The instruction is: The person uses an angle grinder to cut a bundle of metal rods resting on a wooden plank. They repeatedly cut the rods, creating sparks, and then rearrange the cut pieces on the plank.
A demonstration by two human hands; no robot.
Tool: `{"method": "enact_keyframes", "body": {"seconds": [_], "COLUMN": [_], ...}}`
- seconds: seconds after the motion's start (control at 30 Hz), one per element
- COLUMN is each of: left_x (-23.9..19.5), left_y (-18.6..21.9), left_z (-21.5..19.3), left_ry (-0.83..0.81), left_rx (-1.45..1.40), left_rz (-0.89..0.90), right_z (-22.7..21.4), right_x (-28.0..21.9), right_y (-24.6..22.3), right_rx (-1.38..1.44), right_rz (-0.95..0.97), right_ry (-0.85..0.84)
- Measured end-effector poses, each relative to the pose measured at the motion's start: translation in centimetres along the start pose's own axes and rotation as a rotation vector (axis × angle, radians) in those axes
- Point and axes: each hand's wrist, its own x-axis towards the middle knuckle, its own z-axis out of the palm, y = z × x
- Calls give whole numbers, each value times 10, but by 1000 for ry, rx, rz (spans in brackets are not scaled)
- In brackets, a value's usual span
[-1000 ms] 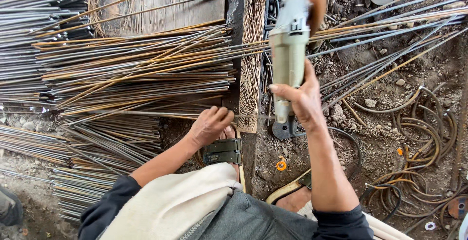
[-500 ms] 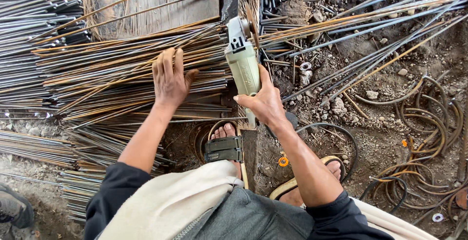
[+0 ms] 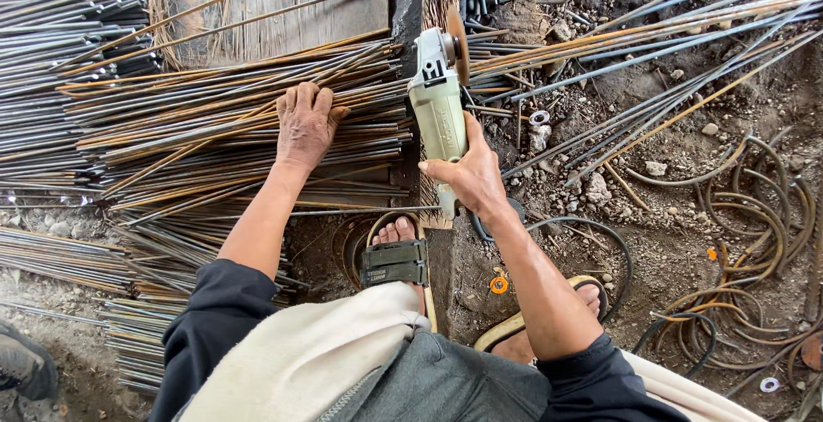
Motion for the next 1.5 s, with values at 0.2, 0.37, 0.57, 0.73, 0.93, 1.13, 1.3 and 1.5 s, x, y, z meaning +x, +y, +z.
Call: {"method": "enact_keyframes", "body": {"seconds": [0.2, 0.37, 0.57, 0.73, 0.93, 1.13, 1.3, 1.5], "left_x": [1, 1, 2, 0, -2, -4, -4, -4], "left_y": [3, 3, 4, 3, 2, 1, -1, 1], "left_z": [-3, -3, -5, -1, 4, 1, 5, 4], "left_ry": [-17, -30, -48, -50, -41, -77, -93, -81], "left_rx": [-15, -16, -12, -7, -18, -39, -39, -17], "left_rz": [-2, -14, -23, -32, -30, -52, -54, -59], "right_z": [0, -1, -2, -4, -5, -2, -2, -3], "right_x": [4, 3, 4, 1, -8, -5, 7, -3], "right_y": [3, 2, 2, 2, 3, 3, 1, 3], "right_rx": [2, 13, -19, -40, -11, 9, 42, 41], "right_rz": [21, 17, 27, 39, 60, 37, -14, 28], "right_ry": [7, 10, 4, -11, -17, -31, -35, -22]}}
